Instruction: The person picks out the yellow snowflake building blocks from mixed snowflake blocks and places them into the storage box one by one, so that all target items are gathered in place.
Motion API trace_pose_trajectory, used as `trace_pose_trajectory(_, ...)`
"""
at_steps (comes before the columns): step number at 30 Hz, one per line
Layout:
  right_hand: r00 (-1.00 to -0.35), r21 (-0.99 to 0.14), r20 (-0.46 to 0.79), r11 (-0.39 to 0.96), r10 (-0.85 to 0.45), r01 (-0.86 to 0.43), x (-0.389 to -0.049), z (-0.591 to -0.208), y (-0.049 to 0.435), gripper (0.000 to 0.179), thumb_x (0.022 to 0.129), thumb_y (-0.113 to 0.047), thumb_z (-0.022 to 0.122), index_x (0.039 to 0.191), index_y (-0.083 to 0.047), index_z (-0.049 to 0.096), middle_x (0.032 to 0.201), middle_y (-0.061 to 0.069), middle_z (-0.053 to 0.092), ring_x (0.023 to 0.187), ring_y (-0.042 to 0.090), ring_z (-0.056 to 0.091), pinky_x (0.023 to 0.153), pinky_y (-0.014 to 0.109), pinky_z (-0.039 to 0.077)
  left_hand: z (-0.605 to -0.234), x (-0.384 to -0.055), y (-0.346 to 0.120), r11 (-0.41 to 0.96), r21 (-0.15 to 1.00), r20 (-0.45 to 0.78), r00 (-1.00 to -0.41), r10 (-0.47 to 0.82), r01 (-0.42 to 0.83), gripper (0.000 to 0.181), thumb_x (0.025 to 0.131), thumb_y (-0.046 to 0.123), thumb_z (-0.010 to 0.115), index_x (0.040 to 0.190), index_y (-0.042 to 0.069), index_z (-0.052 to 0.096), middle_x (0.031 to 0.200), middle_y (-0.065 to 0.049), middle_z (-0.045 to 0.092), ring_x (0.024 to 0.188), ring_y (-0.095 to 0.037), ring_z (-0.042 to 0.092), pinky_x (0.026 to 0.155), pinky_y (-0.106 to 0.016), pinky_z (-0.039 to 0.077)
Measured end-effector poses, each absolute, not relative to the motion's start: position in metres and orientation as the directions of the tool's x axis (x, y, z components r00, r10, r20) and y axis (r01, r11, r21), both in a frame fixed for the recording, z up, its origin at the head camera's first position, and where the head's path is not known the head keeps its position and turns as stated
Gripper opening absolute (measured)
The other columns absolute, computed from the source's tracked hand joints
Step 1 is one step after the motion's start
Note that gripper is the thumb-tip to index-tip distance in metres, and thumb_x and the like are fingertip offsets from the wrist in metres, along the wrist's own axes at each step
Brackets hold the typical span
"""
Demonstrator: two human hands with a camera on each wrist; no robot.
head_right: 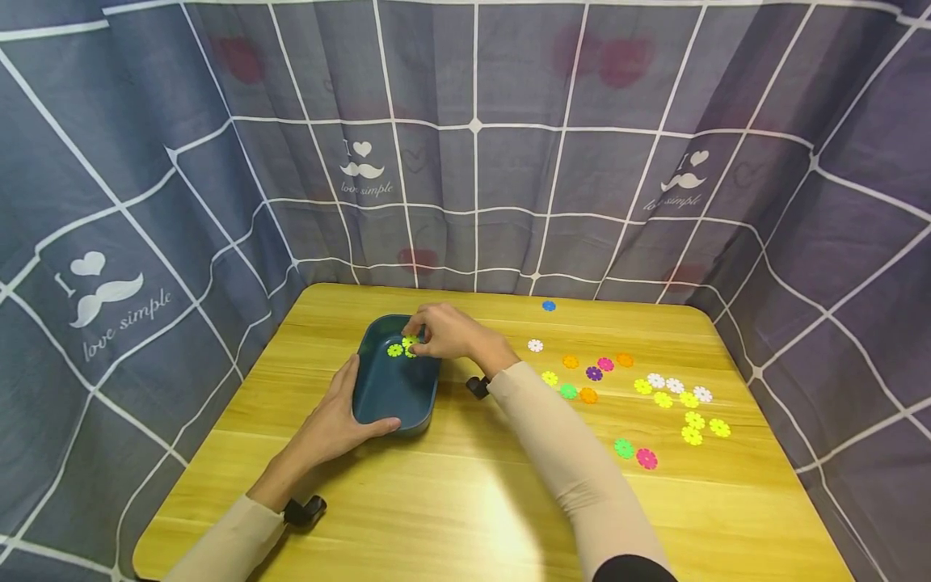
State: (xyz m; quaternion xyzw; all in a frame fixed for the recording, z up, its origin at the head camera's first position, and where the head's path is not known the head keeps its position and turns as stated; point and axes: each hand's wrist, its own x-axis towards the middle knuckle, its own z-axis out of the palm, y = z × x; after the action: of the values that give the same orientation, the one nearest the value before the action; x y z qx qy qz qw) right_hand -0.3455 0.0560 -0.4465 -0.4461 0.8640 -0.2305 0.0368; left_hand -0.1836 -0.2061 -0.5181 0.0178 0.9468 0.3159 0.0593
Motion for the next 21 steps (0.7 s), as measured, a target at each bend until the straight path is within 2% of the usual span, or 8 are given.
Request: trace_pose_trajectory(21,-0.587,-0.451,0.084,0.495,-0.805,-0.743,-0.354,-0.444,0.022,0.032,0.109,-0.025,0.086,0.139,-0.013,0.086,0.131,0.006,0.080,0.099,0.014,0.078,0.090,0.027,0.067,-0.520,-0.184,-0.206,0.795,0.607,-0.085,-0.994,0.074,0.007,0.157,0.085,0.092,0.084,0.189,0.019,-0.008,0.199,-0.011,0.000,0.170,-0.055,0.044,0.126,-0.082,0.047)
